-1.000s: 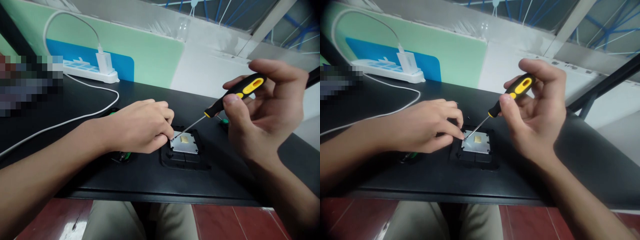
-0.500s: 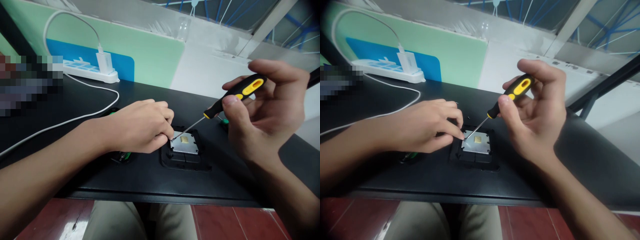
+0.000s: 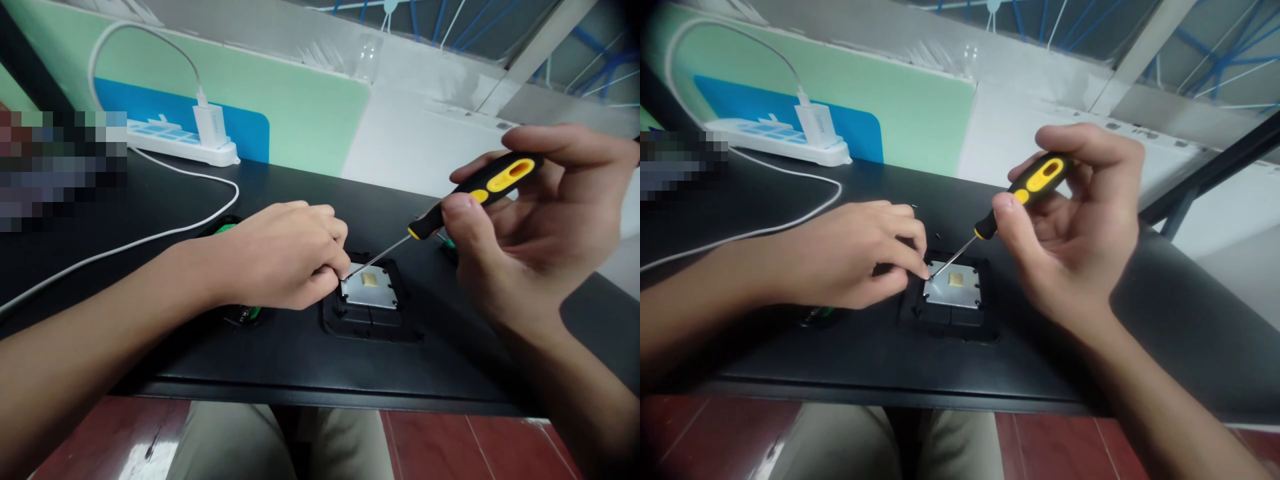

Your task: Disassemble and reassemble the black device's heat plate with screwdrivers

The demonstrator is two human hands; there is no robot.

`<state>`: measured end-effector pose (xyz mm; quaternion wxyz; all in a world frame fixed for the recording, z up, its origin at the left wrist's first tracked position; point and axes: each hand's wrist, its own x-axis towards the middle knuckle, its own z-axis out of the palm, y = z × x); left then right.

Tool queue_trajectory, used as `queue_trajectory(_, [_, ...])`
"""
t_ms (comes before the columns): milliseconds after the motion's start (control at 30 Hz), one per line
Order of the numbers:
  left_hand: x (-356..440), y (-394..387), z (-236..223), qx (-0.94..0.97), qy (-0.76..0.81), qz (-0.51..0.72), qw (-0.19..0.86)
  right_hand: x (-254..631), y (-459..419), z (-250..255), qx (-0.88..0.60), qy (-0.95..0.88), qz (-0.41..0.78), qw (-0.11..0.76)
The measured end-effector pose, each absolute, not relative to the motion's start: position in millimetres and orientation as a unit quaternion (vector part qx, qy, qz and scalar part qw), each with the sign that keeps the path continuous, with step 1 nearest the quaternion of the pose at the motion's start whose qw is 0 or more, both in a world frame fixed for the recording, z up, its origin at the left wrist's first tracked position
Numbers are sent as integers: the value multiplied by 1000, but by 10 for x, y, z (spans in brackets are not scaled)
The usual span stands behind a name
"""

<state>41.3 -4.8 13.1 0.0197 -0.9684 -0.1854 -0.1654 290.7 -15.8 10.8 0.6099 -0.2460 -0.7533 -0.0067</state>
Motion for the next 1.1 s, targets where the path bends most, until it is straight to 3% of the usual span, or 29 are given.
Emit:
queue_trajectory(733, [431, -78, 157, -963, -192, -188, -27, 2944, -114, 81, -268, -728, 14, 631])
queue_trajectory(1100, [388, -44, 163, -968, -176, -173, -44, 2847, -221, 112, -251, -764, 31, 593])
